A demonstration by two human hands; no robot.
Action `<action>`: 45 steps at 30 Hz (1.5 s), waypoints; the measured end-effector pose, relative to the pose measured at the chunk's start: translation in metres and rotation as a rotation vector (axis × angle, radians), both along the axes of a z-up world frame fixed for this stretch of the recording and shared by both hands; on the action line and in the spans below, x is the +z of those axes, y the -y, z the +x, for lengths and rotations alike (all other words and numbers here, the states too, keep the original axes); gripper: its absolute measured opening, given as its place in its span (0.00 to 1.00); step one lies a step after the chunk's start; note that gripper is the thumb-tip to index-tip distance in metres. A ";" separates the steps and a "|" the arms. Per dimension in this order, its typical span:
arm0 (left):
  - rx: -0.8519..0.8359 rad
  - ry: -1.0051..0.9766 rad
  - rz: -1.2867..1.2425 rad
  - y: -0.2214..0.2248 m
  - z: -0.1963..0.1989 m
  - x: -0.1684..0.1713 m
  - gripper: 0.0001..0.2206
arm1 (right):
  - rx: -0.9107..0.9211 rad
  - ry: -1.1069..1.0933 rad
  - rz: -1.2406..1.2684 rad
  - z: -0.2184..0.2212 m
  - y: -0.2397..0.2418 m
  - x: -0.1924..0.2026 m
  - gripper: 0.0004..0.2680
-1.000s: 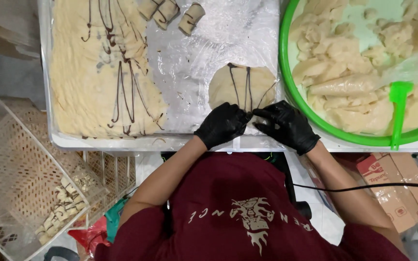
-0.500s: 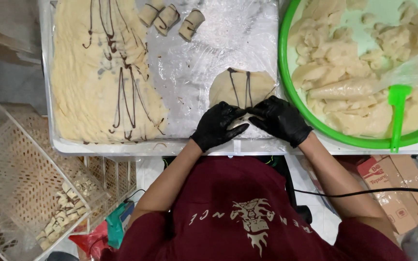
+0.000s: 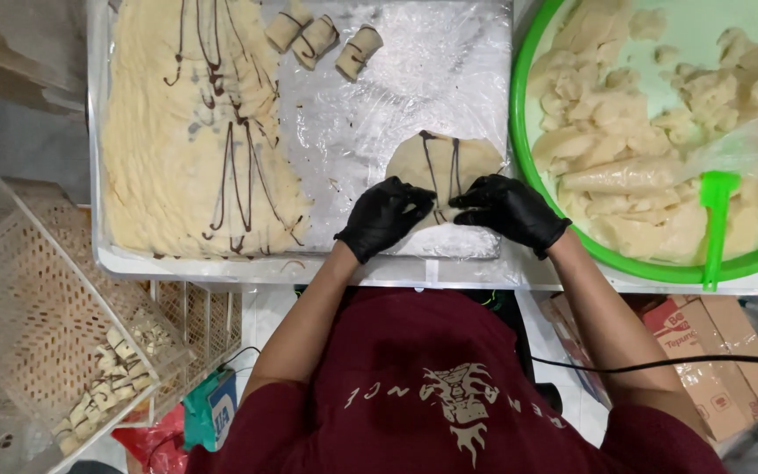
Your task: Rolling dough strips with filling into small pastries
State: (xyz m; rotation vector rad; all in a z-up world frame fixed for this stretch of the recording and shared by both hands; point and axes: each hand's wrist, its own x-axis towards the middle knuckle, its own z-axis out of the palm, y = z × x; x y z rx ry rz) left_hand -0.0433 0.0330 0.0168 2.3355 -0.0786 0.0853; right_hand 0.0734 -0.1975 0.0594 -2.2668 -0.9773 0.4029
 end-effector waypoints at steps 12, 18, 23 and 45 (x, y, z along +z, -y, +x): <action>0.178 0.203 0.273 0.069 -0.055 0.011 0.14 | -0.028 0.578 -0.185 -0.009 -0.006 -0.011 0.05; 0.084 -0.046 0.590 0.077 -0.055 -0.047 0.23 | -0.032 0.879 -0.275 -0.015 -0.003 -0.017 0.05; 0.209 0.235 0.519 0.077 -0.051 -0.021 0.22 | -0.141 0.980 -0.325 -0.061 0.004 -0.004 0.11; 0.173 -0.009 0.350 0.082 -0.056 0.030 0.34 | -0.056 0.553 -0.180 -0.090 0.016 -0.048 0.19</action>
